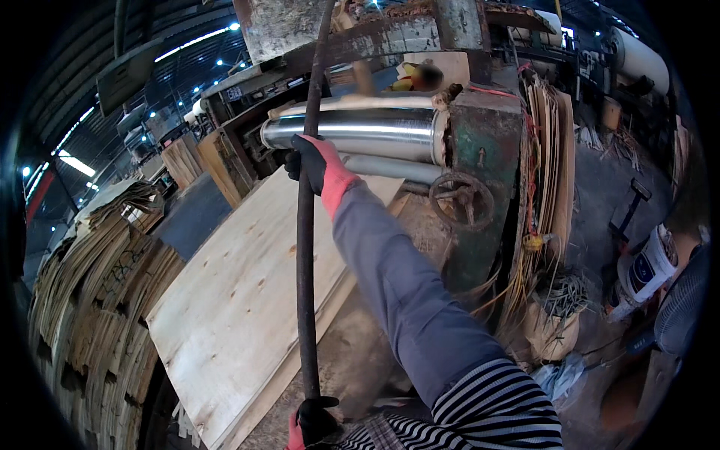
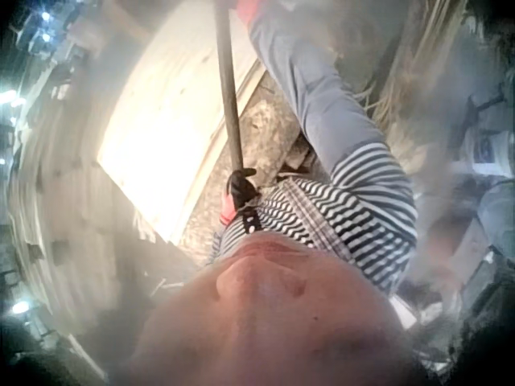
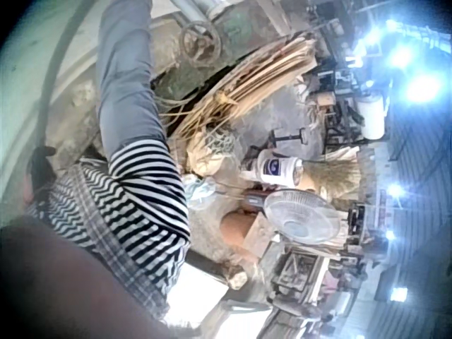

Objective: The person repeatedly picks up large thin wood sheets from a nearby stack and feeds them one by one into a roller machine. They use a long metal bar to push the sheets through the rollers and then stack the processed sheets on the output side.

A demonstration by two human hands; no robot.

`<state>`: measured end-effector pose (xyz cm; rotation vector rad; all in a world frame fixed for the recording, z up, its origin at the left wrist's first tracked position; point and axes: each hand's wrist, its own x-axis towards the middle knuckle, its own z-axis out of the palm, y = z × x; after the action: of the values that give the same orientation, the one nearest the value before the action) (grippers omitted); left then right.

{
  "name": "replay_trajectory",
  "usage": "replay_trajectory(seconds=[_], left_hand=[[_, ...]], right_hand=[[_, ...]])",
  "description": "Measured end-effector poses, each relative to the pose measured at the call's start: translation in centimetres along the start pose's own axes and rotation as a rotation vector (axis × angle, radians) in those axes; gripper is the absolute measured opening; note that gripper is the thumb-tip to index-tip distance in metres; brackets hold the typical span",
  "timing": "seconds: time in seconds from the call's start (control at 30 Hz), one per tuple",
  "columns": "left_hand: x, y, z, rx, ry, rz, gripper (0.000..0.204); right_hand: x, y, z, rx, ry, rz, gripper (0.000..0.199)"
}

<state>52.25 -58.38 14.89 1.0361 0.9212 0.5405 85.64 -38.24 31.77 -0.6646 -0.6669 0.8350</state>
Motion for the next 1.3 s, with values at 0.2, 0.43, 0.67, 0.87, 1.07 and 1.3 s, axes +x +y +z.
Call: replay_trajectory(seconds=[0.2, 0.43, 0.67, 0.87, 1.07, 1.3], left_hand=[[0.7, -1.3, -0.5, -0.041, -0.045, 0.033, 0.032], [0.7, -0.8, -0.3, -0.207, -0.03, -0.088, 0.034], [3.4, -6.2, -6.2, -0.326, -0.217, 0.001, 0.039], [2.4, -2.9, -2.9, -0.15, -0.127, -0.047, 0.044], [1.2, -1.1, -0.6, -0.03, -0.009, -0.047, 0.034], [1.1, -0.9, -0.6, 0.051, -0.021, 0.015, 0.03]], right_hand=[[-0.2, -0.1, 0.0, -0.025, 0.034, -0.014, 0.022], [-0.3, 0.0, -0.1, -0.053, 0.068, -0.006, 0.021], [0.0, 0.4, -0.3, -0.066, 0.027, 0.038, 0.02], [0.2, 0.5, -0.6, -0.076, 0.027, 0.028, 0.022], [0.0, 0.4, -0.6, -0.045, 0.033, 0.033, 0.021], [0.1, 0.8, -0.5, -0.045, 0.06, 0.03, 0.021]])
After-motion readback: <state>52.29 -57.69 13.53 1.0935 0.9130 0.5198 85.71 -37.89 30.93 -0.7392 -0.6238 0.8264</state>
